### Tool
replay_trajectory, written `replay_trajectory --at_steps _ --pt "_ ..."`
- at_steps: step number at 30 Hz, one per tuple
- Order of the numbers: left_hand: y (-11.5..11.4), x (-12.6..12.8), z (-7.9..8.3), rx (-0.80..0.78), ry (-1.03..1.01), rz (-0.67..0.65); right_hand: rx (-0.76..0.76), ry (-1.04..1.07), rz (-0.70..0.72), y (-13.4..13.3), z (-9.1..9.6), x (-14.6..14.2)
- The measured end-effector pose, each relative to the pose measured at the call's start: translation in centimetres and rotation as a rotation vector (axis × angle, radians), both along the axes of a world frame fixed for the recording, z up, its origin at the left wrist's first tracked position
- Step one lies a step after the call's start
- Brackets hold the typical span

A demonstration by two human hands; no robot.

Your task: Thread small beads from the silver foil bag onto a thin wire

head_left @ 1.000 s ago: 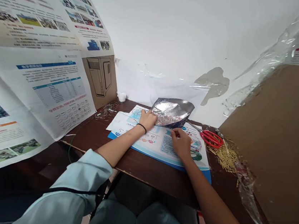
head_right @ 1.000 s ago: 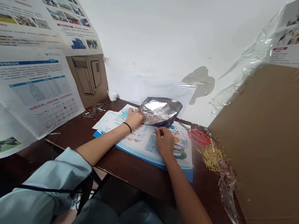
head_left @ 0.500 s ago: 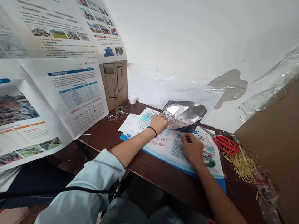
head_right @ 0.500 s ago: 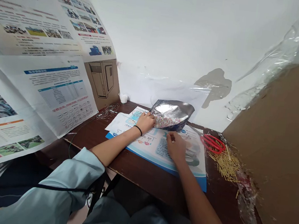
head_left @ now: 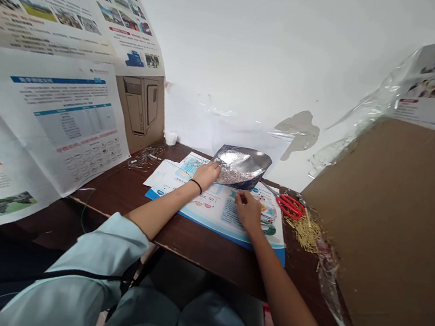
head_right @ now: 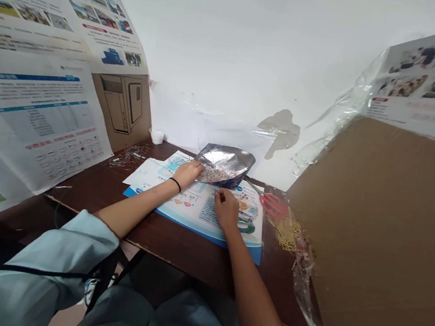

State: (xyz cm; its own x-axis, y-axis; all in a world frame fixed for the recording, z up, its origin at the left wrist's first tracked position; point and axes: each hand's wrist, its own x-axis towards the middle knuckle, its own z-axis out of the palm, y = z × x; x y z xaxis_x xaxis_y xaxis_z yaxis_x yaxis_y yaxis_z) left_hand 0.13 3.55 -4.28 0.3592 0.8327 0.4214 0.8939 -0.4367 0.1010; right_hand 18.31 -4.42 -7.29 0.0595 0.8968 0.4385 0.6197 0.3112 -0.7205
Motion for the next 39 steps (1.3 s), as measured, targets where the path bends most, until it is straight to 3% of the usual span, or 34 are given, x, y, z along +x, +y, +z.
replay_trajectory --at_steps 5,9,12,15,26,39 --pt "-1.1 1.1 -0.1 -0.154 -0.544 -0.212 -0.003 -0.013 0.005 0.3 -0.1 0.5" --pt "-2.8 2.3 -0.6 -0.565 -0.968 -0.420 0.018 -0.046 -0.006 0.3 -0.1 0.7" --pt "-3.5 2.8 -0.9 -0.780 -1.161 -0.435 0.012 -0.043 -0.031 0.1 0.0 0.8" --pt "-3.4 2.7 -1.2 -0.855 -1.287 -0.381 0.013 -0.016 -0.052 0.1 0.1 0.9" --pt "-2.7 1.9 -1.1 -1.027 -1.405 -0.357 0.073 0.044 -0.040 0.4 0.0 0.5" --pt "-2.4 2.0 -1.6 -1.004 -1.372 -0.362 0.066 0.072 -0.033 0.3 0.2 0.1"
